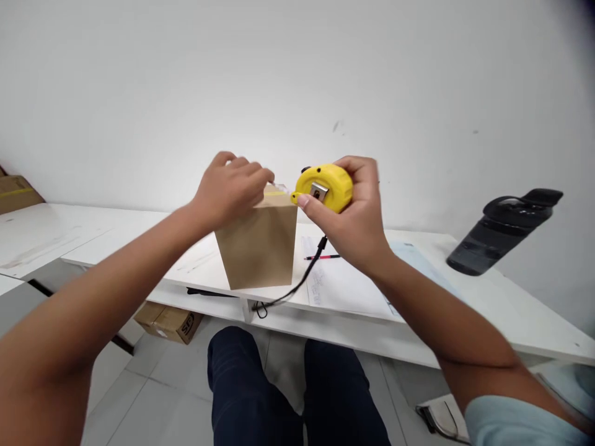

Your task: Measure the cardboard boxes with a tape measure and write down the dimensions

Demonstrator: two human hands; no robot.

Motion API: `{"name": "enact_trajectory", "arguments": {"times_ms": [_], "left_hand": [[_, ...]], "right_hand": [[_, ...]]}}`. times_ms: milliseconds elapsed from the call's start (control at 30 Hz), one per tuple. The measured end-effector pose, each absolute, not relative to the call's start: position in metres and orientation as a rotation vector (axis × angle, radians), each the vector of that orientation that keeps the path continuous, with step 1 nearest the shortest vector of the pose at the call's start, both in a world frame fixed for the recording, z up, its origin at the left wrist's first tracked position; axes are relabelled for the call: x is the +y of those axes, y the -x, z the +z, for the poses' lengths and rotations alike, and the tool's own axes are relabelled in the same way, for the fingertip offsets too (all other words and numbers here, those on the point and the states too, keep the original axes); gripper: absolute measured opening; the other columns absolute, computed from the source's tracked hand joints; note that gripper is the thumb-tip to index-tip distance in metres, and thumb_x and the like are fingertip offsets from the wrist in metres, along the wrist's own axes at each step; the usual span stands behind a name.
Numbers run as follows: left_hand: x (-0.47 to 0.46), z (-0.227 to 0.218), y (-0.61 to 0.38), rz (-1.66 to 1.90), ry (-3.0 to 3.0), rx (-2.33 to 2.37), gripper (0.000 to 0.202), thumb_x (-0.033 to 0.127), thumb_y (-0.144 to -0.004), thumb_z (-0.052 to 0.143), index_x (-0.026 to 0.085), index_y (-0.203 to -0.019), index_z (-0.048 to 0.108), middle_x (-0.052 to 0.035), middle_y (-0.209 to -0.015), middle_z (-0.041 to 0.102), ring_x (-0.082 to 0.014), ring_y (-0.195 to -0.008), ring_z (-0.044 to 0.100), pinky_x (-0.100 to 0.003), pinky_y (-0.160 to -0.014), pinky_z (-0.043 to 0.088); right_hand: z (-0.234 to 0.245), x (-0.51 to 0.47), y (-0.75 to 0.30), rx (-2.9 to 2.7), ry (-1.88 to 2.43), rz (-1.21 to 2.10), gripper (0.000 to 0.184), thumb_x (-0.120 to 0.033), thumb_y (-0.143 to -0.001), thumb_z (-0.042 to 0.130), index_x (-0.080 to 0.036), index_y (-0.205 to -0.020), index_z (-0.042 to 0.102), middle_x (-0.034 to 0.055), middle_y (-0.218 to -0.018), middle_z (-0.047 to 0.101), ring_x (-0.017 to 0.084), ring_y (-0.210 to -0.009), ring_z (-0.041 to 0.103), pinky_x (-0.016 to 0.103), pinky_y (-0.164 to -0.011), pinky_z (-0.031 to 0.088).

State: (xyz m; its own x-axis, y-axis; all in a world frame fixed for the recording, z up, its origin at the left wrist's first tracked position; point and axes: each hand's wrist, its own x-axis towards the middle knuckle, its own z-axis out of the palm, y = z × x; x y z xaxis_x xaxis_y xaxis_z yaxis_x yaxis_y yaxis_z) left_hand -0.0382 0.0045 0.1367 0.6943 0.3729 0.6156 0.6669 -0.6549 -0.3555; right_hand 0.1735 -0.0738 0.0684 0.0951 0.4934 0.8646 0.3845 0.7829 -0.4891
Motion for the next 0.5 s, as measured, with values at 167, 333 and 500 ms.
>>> {"name": "enact_trajectory", "arguments": {"times_ms": [167,333,500], "left_hand": [[0.095,0.152,0.034,-0.574,2.328,-1.051,0.022,0.029,-0.094,0.054,0.024,-0.098,0.076,-0.0058,-0.123,0.069,-0.027,-0.11,0.063,-0.043,-0.094,0.044],[0.129,0.145,0.01,-0.287,2.288,-1.406,0.013,0.03,-0.086,0.069,0.024,-0.09,0.079,-0.0045,-0.099,0.074,-0.0239,-0.101,0.065,-0.039,-0.09,0.049],[0.123,0.15,0.0,-0.156,2.353,-1.6,0.028,0.032,-0.088,0.061,0.015,-0.104,0.078,-0.0033,-0.11,0.075,-0.017,-0.104,0.065,-0.032,-0.093,0.048]], "right_hand": [[0.026,-0.103,-0.144,-1.372,0.749,-0.251,0.048,-0.029,-0.095,0.059,-0.028,-0.14,0.044,0.013,-0.136,0.056,0.03,-0.128,0.058,0.052,-0.103,0.054],[0.001,-0.106,-0.109,-1.448,0.741,-0.37,0.049,-0.018,-0.092,0.054,-0.032,-0.138,0.044,0.0097,-0.124,0.066,0.028,-0.116,0.066,0.047,-0.098,0.058],[0.028,-0.088,-0.101,-1.593,0.913,-0.2,0.046,-0.017,-0.093,0.046,-0.024,-0.138,0.046,0.013,-0.137,0.058,0.031,-0.127,0.059,0.043,-0.092,0.059]]}}
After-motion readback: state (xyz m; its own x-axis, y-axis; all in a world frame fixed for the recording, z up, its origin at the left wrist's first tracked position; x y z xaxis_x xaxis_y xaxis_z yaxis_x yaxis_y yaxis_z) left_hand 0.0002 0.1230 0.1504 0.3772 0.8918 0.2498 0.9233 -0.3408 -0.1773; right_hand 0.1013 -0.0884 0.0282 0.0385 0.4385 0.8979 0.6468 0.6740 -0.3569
